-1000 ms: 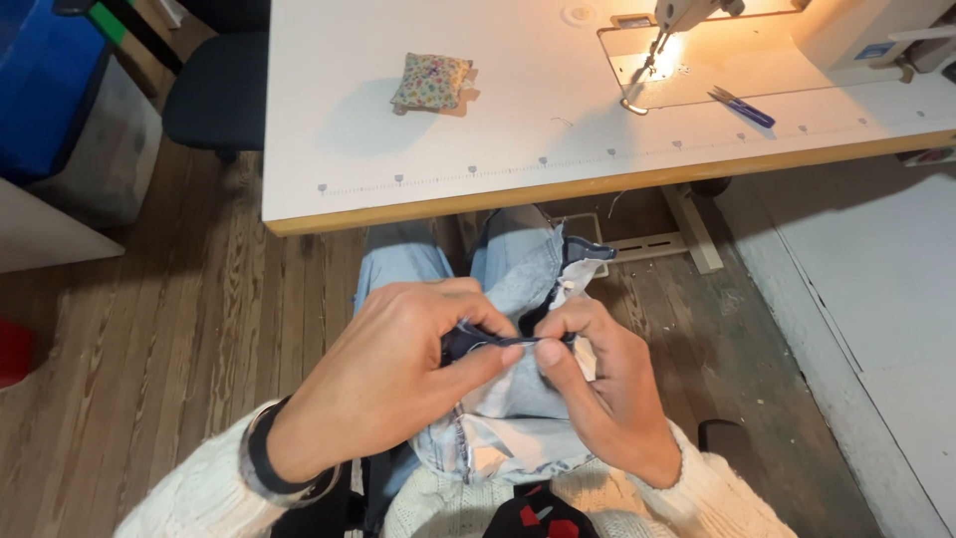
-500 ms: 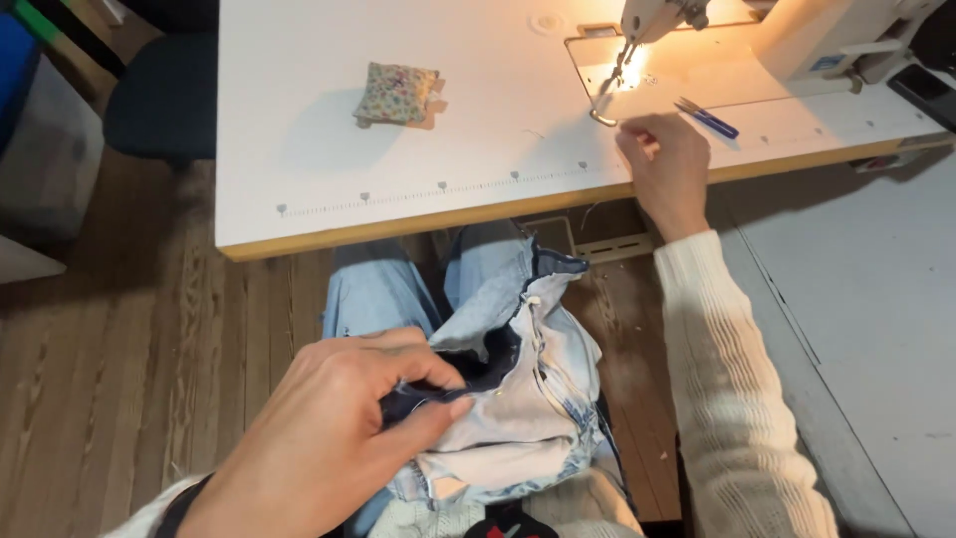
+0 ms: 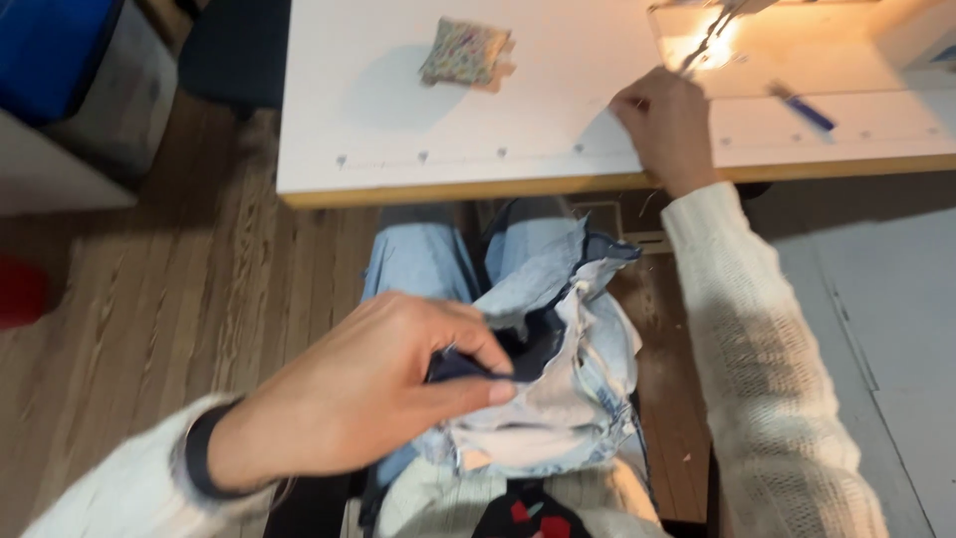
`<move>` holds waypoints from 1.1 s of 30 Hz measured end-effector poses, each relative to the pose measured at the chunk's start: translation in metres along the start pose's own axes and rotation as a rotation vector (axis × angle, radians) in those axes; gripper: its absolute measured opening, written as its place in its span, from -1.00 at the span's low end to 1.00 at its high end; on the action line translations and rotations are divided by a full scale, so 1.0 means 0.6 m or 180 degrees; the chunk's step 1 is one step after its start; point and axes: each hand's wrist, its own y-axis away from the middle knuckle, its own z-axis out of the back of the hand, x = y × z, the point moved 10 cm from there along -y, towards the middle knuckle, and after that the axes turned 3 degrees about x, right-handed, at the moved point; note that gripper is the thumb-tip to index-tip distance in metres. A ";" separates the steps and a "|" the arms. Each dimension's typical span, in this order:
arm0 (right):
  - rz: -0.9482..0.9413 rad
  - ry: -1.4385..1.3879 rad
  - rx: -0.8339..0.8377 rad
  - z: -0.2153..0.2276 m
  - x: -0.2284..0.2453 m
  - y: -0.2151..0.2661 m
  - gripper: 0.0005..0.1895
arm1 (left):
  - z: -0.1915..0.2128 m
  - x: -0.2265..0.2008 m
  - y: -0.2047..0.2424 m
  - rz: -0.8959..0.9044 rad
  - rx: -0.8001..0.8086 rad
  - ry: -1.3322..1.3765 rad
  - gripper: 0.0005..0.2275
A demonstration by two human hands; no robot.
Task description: Pinning a lining into a denim garment in preparation for sewing.
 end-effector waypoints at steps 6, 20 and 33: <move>0.0776 0.1144 0.0176 -0.032 0.023 -0.012 -0.82 | -0.004 -0.011 -0.007 0.0253 0.0235 -0.0327 -0.82; 0.1263 -0.0786 -0.0535 0.210 0.353 0.319 -0.61 | 0.001 -0.054 -0.007 -0.0307 -0.0104 -0.0900 -0.84; 0.0759 -0.1646 0.0181 0.166 0.393 0.312 -0.90 | 0.006 -0.064 -0.008 -0.0464 -0.0201 -0.0975 -0.87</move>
